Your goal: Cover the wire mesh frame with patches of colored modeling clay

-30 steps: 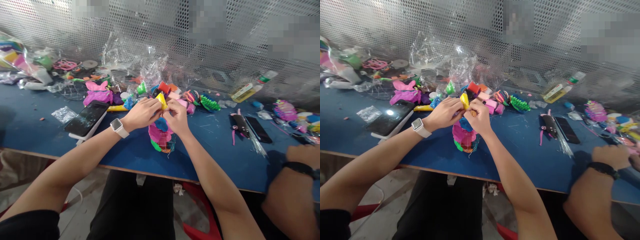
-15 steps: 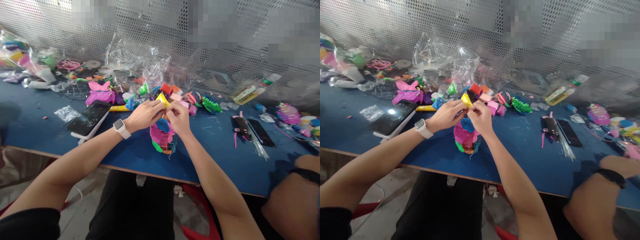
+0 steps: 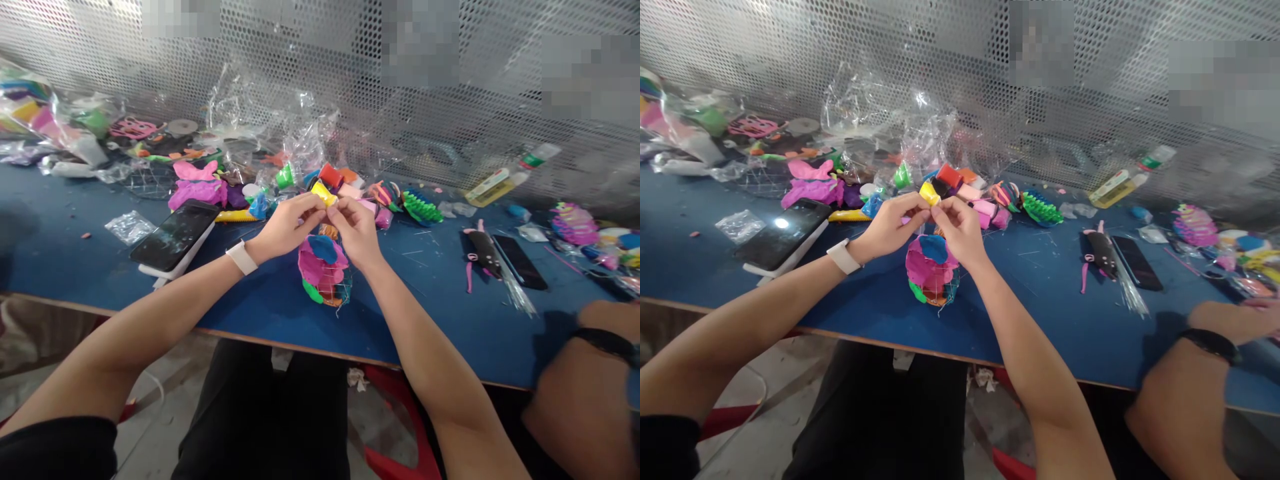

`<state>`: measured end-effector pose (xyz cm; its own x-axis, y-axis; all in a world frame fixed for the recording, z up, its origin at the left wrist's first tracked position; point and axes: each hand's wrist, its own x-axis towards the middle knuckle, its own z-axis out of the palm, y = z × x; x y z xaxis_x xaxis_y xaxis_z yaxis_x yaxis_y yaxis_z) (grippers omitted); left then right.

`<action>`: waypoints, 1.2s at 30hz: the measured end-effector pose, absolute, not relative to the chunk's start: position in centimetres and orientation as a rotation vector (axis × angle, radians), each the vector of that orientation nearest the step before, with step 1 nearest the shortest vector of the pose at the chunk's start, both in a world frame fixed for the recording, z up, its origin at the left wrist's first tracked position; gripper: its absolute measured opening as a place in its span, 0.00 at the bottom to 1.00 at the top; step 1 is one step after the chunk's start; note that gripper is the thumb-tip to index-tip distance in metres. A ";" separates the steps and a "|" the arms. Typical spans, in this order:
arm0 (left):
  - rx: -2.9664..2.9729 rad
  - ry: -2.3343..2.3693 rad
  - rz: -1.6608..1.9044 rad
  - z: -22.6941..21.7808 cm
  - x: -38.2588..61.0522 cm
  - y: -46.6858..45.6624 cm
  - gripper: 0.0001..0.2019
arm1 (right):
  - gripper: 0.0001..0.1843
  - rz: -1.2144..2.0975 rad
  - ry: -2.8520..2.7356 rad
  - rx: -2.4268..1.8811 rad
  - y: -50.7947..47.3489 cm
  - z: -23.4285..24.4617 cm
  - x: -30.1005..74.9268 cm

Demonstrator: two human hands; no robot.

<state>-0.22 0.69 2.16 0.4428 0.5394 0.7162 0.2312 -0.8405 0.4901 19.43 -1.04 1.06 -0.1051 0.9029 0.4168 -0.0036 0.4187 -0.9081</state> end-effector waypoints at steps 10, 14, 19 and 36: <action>2.358 0.710 1.286 2.1 0.0 0.3 0.08 | 0.15 0.744 -1.557 -0.927 -1.5 1.1 19.4; 2.354 0.718 1.258 2.2 0.0 0.1 0.08 | 0.16 0.686 -1.591 -0.937 -1.8 1.2 19.3; 2.367 0.719 1.262 2.1 -0.1 0.1 0.08 | 0.17 0.591 -1.661 -0.899 -2.2 1.4 19.4; 2.472 0.723 1.345 1.4 0.1 0.1 0.08 | 0.09 0.440 -1.772 -0.983 -2.4 1.9 19.9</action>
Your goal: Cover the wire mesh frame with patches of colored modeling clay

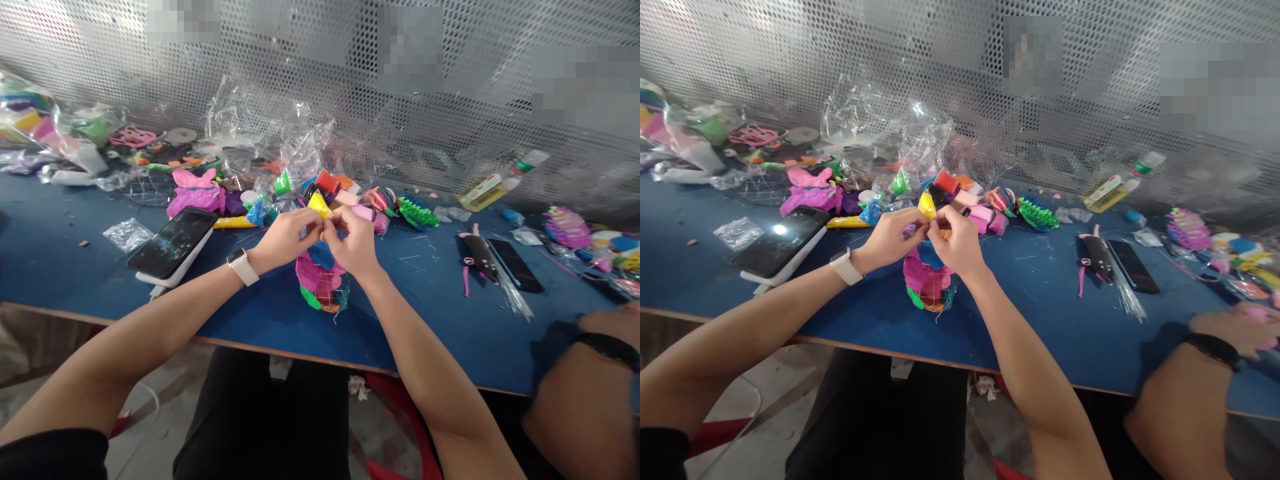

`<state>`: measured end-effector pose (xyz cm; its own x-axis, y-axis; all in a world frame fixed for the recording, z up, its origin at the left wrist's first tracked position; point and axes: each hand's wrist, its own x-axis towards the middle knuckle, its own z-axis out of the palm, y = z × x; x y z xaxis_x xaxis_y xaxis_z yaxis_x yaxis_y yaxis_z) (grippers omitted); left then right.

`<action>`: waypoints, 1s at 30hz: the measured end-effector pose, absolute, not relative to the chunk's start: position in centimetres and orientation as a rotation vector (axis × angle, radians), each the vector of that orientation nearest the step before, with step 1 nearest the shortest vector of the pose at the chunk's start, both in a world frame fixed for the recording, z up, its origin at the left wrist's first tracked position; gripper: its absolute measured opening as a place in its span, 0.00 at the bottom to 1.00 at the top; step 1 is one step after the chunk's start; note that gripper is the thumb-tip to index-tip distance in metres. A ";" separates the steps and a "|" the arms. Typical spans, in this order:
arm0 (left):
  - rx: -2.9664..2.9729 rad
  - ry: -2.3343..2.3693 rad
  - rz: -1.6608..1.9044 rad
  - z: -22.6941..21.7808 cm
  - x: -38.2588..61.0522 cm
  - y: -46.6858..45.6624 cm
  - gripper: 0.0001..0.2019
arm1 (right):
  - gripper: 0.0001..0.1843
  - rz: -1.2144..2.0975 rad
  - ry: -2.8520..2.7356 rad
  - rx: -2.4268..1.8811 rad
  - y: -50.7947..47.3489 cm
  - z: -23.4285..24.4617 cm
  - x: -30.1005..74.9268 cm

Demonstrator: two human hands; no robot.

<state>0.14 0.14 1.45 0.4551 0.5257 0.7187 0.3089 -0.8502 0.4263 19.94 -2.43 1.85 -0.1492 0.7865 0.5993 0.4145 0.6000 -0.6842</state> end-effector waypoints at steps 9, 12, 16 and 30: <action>2.727 0.799 1.302 1.1 -0.2 0.1 0.05 | 0.13 0.314 -1.865 -1.000 -2.9 2.3 19.6; 2.831 0.831 1.243 1.2 -0.2 0.2 0.06 | 0.18 0.322 -1.873 -0.991 -3.0 2.4 19.4; 2.863 0.810 1.207 1.3 0.0 0.2 0.08 | 0.22 0.326 -1.868 -0.989 -3.0 2.5 19.2; 2.353 0.682 1.183 2.8 -0.1 0.1 0.12 | 0.14 0.649 -1.786 -0.924 -2.8 2.4 19.3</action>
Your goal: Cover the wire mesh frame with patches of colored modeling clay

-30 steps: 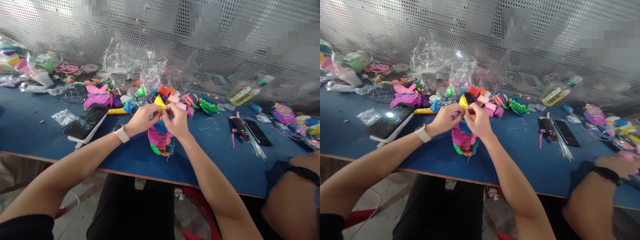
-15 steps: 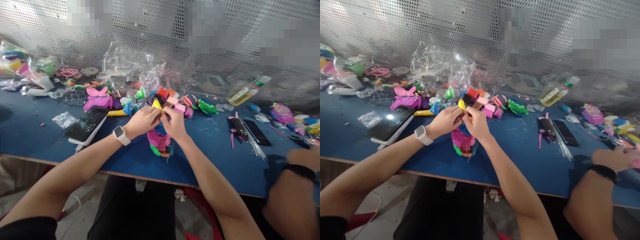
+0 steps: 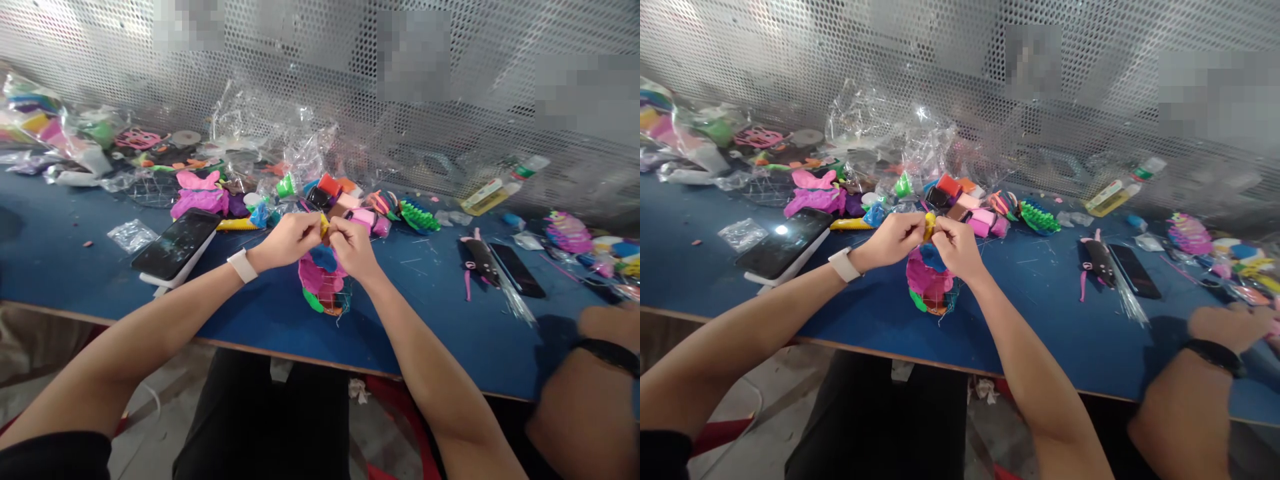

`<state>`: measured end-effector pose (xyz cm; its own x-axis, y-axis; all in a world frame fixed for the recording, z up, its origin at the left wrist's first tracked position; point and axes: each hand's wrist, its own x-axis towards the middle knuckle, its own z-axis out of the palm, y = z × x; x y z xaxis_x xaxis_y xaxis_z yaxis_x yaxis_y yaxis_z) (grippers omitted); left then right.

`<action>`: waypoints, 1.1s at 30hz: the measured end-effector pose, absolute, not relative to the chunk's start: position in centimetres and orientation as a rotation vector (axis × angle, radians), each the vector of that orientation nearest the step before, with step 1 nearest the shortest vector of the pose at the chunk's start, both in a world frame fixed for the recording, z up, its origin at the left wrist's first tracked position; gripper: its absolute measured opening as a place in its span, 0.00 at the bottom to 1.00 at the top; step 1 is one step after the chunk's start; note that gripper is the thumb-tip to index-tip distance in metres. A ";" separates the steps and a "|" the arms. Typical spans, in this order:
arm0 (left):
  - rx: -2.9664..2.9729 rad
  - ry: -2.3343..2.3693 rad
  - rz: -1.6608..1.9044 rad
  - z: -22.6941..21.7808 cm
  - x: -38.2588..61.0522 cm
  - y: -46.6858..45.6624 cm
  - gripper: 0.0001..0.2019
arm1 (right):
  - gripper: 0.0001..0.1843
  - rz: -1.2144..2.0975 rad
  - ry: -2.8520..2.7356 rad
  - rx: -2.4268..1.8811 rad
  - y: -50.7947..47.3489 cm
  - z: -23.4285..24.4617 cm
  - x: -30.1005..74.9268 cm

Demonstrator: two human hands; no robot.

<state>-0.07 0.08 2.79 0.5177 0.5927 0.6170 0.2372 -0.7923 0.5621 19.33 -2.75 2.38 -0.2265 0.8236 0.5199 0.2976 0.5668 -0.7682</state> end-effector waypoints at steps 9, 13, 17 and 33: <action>2.411 0.747 1.201 3.0 -0.5 0.6 0.13 | 0.15 0.394 -1.857 -1.069 -3.4 3.7 19.7; 2.745 0.751 1.150 2.7 -0.9 1.2 0.12 | 0.15 0.282 -1.940 -1.148 -3.2 3.9 20.2; 2.756 0.751 1.205 2.8 -1.5 1.3 0.10 | 0.15 0.446 -1.830 -1.114 -2.8 3.5 20.2; 2.446 0.563 1.252 1.7 -1.4 2.0 0.24 | 0.16 0.881 -1.399 -0.842 -1.5 2.0 20.1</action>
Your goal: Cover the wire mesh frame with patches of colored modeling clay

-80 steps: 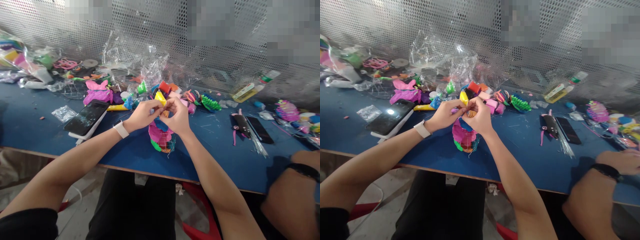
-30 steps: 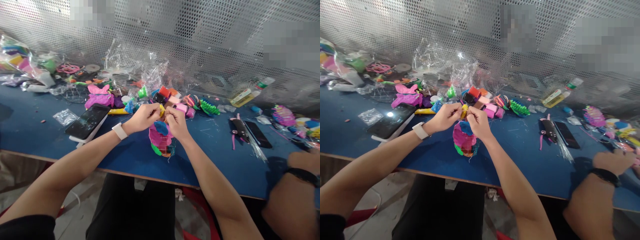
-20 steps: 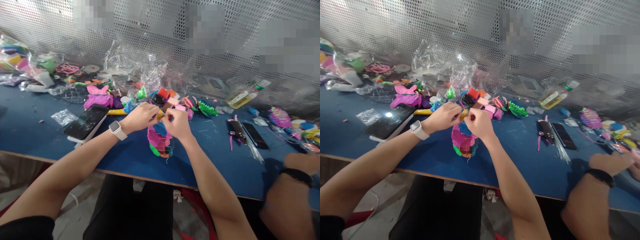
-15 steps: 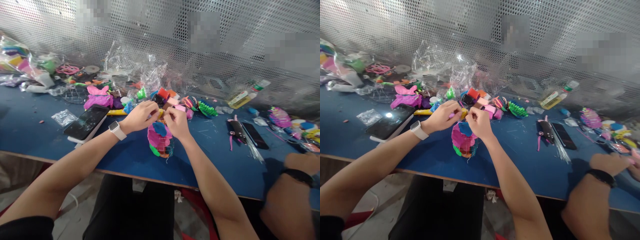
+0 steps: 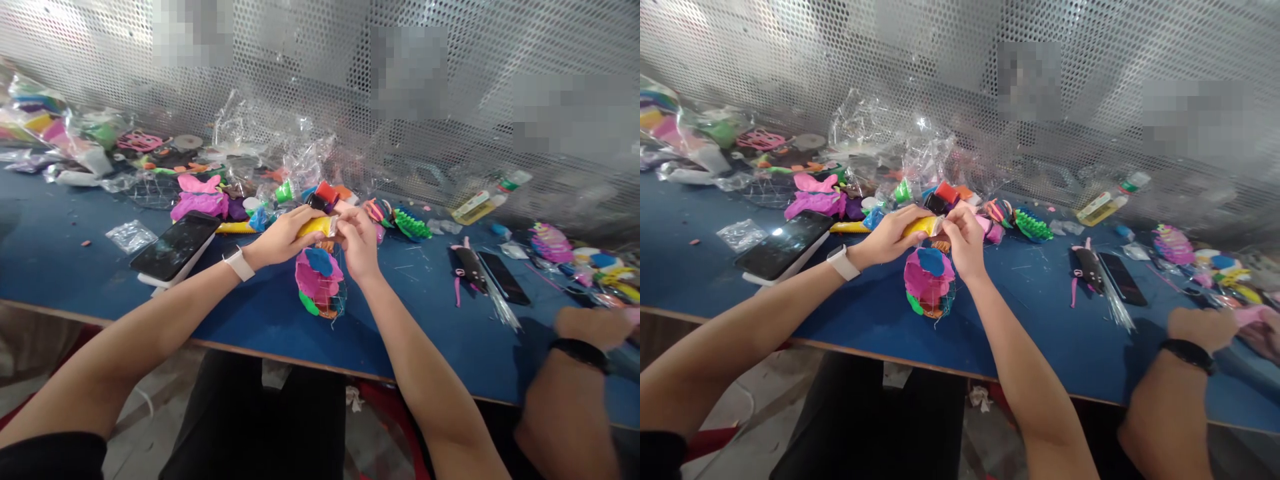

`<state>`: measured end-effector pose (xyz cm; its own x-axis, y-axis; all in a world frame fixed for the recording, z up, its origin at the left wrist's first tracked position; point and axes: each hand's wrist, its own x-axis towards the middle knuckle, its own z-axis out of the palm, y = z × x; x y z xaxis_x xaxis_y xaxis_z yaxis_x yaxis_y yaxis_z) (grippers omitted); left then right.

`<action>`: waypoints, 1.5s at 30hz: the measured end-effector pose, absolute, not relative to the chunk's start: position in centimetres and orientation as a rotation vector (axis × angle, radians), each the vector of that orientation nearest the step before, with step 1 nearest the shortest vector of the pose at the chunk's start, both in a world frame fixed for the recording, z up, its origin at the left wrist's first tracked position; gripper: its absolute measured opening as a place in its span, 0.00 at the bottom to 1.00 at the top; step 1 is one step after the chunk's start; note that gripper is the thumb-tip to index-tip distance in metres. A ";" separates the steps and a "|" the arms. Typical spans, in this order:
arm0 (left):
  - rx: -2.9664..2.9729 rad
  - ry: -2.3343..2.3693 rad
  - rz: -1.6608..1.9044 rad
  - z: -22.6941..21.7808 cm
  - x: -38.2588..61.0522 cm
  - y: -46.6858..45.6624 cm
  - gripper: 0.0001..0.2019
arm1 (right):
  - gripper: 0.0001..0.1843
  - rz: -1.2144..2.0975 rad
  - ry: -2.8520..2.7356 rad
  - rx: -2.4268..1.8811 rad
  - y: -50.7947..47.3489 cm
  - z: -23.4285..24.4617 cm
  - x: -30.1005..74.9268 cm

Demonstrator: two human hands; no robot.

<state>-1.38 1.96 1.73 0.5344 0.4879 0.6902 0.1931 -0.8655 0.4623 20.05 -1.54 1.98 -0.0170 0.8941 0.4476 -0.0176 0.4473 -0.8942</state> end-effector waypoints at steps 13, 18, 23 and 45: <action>2.158 0.664 1.287 2.8 -1.4 1.3 0.29 | 0.17 0.350 -1.853 -0.757 -2.4 1.7 20.9; 2.141 0.648 1.236 3.3 -1.6 1.1 0.30 | 0.16 0.423 -1.924 -0.677 -2.1 1.9 21.3; 2.036 0.752 1.288 2.7 -1.4 1.2 0.40 | 0.18 0.495 -1.998 -0.655 -2.3 2.4 21.0; 2.246 0.891 1.175 3.0 -0.9 0.7 0.42 | 0.18 0.557 -2.144 -0.839 -3.1 3.2 20.3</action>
<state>-0.88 0.65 3.00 0.4279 0.7185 0.5483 0.3341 -0.6894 0.6427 20.31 -3.08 3.23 -0.5008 0.7143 0.4888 0.3863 0.6898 -0.6123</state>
